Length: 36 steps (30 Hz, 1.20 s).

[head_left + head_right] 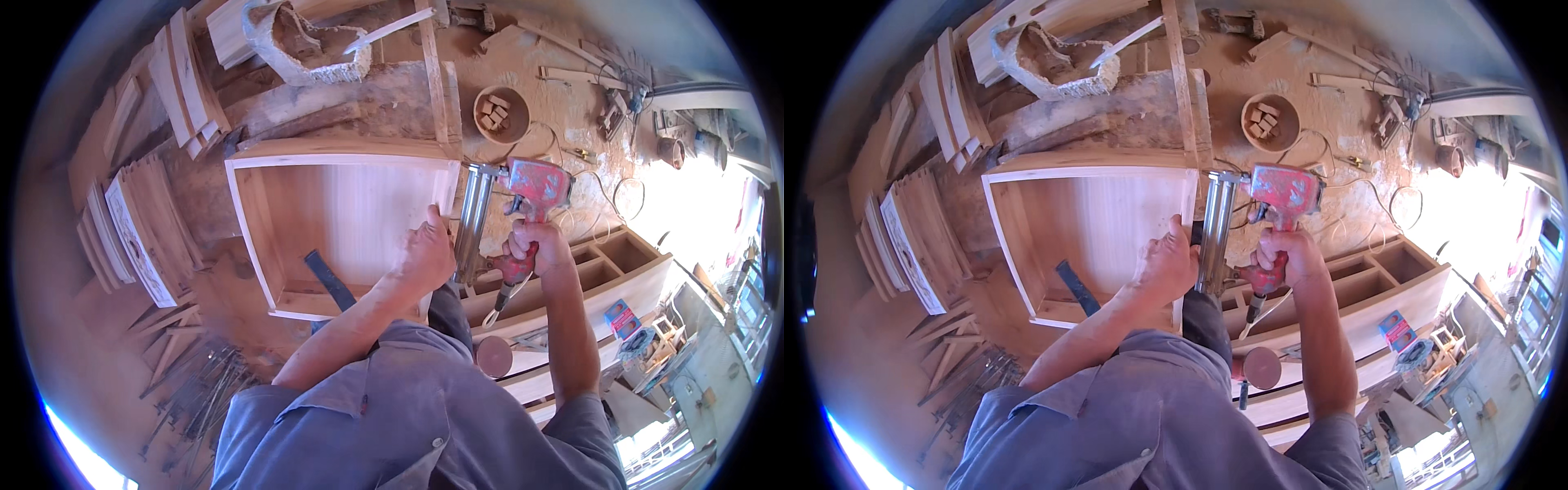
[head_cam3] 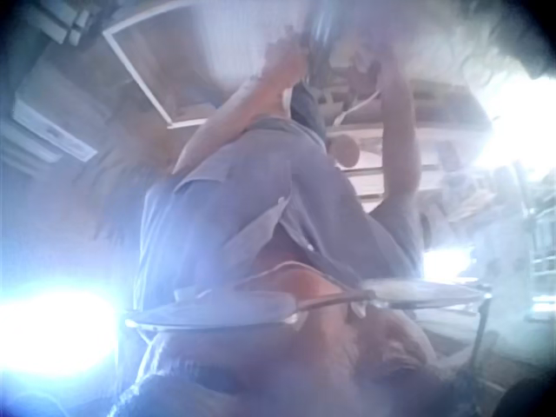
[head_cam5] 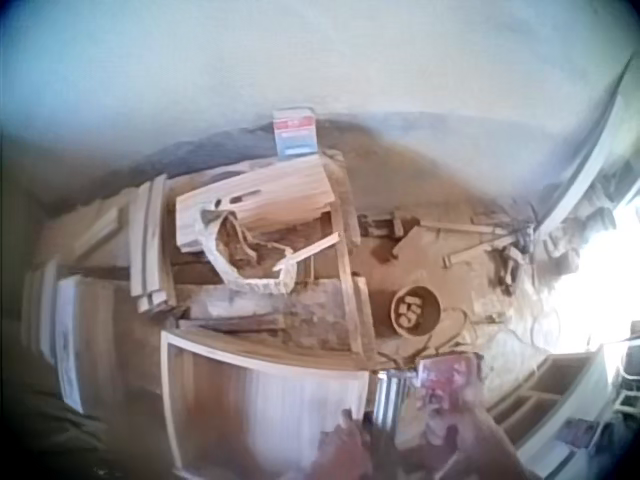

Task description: The person joins wooden panels using a jointer machine and then assembles them into a box using a nail gun and a hammer.

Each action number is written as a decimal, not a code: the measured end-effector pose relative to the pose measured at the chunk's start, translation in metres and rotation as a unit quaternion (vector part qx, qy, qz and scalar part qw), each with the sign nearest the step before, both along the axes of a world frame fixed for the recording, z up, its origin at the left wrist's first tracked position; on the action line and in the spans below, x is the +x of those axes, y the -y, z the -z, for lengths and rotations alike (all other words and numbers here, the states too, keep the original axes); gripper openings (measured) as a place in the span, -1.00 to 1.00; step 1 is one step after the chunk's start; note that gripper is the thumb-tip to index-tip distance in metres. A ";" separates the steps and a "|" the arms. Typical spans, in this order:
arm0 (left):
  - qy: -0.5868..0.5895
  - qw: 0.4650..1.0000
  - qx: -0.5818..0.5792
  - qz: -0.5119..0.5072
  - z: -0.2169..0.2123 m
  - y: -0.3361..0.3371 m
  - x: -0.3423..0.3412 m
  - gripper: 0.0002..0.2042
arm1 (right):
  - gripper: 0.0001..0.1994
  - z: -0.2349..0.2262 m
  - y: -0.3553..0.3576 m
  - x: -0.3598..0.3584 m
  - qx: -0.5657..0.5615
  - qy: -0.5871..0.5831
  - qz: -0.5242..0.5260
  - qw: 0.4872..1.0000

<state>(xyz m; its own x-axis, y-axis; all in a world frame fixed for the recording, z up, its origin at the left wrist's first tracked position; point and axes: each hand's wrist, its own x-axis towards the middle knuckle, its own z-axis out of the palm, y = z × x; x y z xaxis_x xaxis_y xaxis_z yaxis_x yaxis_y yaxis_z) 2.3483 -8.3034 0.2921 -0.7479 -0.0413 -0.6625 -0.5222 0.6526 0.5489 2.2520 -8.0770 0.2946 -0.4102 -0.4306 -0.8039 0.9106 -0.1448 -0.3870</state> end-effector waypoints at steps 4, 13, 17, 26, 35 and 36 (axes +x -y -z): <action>-0.013 0.999 -0.043 0.026 0.015 -0.002 0.010 -0.40 | -0.56 0.018 -0.002 -0.007 -0.042 -0.006 -0.025 0.999; -0.436 0.850 -0.185 0.231 -0.045 0.087 -0.090 -0.64 | -0.81 0.040 -0.006 -0.001 -0.115 0.038 0.003 0.993; -0.270 0.890 -0.175 0.324 -0.001 0.106 -0.114 -0.71 | -0.85 0.048 -0.008 0.004 -0.124 0.029 0.012 0.992; -0.231 0.900 -0.178 0.324 0.013 0.108 -0.120 -0.76 | -0.83 0.051 -0.005 -0.002 -0.143 0.010 0.038 0.989; -0.247 0.899 -0.181 0.314 0.012 0.104 -0.120 -0.81 | -0.75 0.053 -0.005 -0.006 -0.155 0.007 0.030 0.987; -0.248 0.897 -0.184 0.316 0.012 0.104 -0.119 -0.81 | -0.76 0.047 -0.004 -0.009 -0.156 -0.003 0.026 0.987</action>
<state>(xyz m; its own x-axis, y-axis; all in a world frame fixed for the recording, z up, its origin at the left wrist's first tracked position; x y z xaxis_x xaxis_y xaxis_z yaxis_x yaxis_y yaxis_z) 2.2290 -8.4078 0.2797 -0.8980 0.3469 -0.2706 0.2642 0.9170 0.2988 2.2431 -8.0731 0.2481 -0.4427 -0.6346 -0.6335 0.8966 -0.3040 -0.3221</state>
